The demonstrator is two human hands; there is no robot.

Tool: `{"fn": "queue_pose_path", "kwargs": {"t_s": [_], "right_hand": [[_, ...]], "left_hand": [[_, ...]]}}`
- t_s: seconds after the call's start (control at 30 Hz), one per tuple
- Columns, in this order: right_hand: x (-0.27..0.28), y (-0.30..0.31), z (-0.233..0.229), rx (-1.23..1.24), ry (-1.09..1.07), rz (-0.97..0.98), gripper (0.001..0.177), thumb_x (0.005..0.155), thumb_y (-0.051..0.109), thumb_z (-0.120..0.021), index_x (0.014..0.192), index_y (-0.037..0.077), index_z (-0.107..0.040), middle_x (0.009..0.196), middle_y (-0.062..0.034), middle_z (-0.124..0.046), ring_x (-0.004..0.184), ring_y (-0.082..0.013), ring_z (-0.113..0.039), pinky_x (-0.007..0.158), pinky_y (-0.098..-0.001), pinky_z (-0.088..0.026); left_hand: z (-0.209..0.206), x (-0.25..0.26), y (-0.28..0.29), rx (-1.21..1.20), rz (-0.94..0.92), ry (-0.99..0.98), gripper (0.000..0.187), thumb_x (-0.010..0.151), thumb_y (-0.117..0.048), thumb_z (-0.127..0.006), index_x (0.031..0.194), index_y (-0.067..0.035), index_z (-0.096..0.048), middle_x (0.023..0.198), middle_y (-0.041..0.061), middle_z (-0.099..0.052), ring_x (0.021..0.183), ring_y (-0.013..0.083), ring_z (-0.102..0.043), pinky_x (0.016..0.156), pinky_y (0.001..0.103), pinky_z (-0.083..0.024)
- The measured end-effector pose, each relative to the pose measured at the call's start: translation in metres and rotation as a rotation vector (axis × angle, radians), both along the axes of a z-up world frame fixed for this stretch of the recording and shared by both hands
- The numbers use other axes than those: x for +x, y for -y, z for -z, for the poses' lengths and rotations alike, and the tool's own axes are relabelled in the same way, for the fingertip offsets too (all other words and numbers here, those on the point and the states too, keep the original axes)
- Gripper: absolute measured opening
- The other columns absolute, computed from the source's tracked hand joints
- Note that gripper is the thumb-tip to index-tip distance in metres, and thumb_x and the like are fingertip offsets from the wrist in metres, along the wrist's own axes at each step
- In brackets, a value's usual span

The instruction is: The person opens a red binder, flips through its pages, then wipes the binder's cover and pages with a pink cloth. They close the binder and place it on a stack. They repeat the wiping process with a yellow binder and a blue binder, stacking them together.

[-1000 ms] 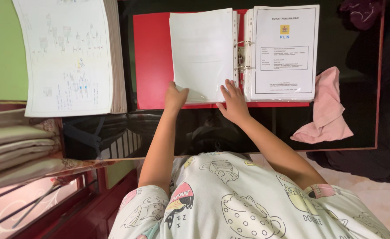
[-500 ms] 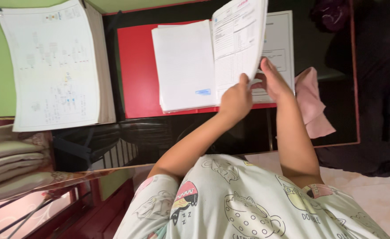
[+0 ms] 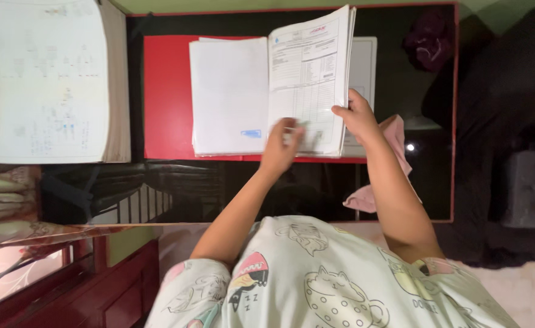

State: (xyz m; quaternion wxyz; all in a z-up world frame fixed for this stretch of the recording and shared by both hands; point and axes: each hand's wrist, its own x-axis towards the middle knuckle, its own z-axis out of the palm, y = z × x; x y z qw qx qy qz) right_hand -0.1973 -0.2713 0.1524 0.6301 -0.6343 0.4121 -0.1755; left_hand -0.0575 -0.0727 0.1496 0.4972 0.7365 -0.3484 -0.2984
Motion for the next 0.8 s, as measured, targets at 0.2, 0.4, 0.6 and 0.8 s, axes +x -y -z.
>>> {"fn": "queue_pose_path", "kwargs": {"t_s": [0.2,0.4,0.6,0.8], "right_hand": [[0.003,0.000,-0.029,0.021,-0.026,-0.070,0.044,0.092,0.003,-0.066,0.135,0.002,-0.056,0.117,-0.0136,-0.069,0.105,-0.0200,-0.067,0.086,-0.0314,-0.056],[0.013,0.011,-0.031,0.080,-0.147,0.063,0.049,0.095,0.015,-0.067,0.138,0.002,-0.049,0.128,-0.0176,-0.066,0.119,-0.0257,-0.065,0.097,-0.0356,-0.052],[0.026,0.013,-0.042,-0.111,-0.354,0.038,0.046,0.096,0.018,-0.066,0.136,0.001,-0.050,0.128,-0.0199,-0.066,0.116,-0.0276,-0.066,0.096,-0.0382,-0.052],[-0.015,0.005,-0.060,-0.223,-0.214,0.039,0.045,0.096,0.016,-0.071,0.135,0.001,-0.053,0.125,-0.0175,-0.068,0.116,-0.0243,-0.066,0.096,-0.0369,-0.052]], "left_hand": [[0.077,0.041,-0.004,0.102,-0.264,0.037,0.051,0.102,-0.041,-0.056,0.131,0.000,-0.062,0.125,0.022,-0.065,0.109,0.0320,-0.065,0.094,0.041,-0.052],[0.127,0.071,0.031,0.347,-0.209,-0.215,0.066,0.098,-0.055,-0.051,0.124,0.003,-0.067,0.110,0.026,-0.074,0.104,0.0348,-0.070,0.093,0.040,-0.052],[0.126,0.069,0.047,0.276,-0.211,-0.053,0.070,0.092,-0.054,-0.069,0.120,0.010,-0.060,0.108,0.026,-0.068,0.097,0.0345,-0.068,0.085,0.041,-0.054],[0.095,0.052,0.046,0.245,-0.179,-0.324,0.077,0.078,-0.045,-0.081,0.125,0.009,-0.052,0.104,0.022,-0.069,0.090,0.0283,-0.068,0.076,0.037,-0.058]]}}
